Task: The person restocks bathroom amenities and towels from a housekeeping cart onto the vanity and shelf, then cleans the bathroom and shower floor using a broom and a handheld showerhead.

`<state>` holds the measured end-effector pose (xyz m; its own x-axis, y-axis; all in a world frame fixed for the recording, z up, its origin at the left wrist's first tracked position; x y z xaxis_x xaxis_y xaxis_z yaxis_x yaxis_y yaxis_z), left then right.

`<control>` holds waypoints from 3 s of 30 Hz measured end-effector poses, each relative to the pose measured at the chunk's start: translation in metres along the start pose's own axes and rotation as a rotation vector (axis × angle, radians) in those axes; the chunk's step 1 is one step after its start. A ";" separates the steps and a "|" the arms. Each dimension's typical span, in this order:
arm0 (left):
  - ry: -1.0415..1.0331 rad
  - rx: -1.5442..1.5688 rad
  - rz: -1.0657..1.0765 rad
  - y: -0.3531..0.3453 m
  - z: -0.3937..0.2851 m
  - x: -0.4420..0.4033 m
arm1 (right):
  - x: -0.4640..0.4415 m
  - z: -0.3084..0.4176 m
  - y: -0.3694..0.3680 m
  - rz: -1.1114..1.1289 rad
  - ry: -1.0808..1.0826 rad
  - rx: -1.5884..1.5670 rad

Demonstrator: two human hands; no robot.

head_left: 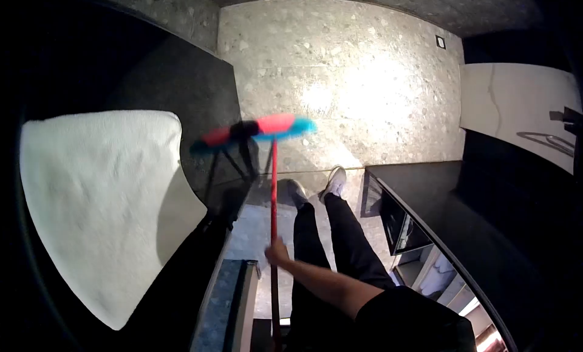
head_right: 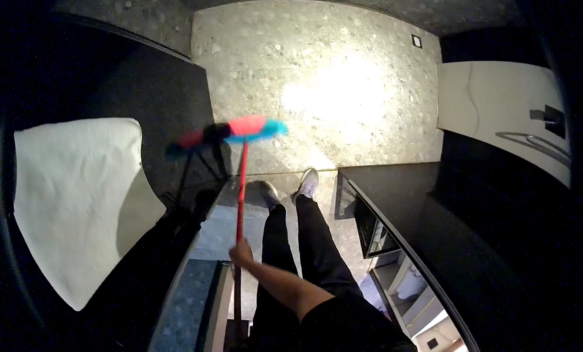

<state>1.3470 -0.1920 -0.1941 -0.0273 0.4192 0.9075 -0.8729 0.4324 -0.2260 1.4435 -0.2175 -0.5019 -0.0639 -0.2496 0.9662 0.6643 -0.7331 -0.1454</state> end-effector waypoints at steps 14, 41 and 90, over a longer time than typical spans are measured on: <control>-0.070 0.121 -0.096 0.001 0.039 0.017 | 0.042 -0.073 -0.051 0.126 -0.299 0.014; 0.087 -0.372 0.267 -0.293 0.021 -0.163 | -0.038 0.016 0.444 -0.567 0.182 -0.159; 0.327 -1.080 -0.247 -0.815 0.045 -0.271 | 0.030 0.010 0.764 -0.468 0.009 -1.273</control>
<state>2.0443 -0.6936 -0.2396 0.3513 0.3461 0.8699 0.0394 0.9229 -0.3831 1.9568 -0.7792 -0.5817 -0.1005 0.1816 0.9782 -0.5639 -0.8204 0.0943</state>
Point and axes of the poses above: each hand's wrist, its own x-axis away from the middle knuckle, its own y-axis out of the back of the hand, z = x × y, the point moved 5 cm from there along -x, towards the middle knuckle, and after that the axes turned 12 degrees about z, right-handed, at the moved point
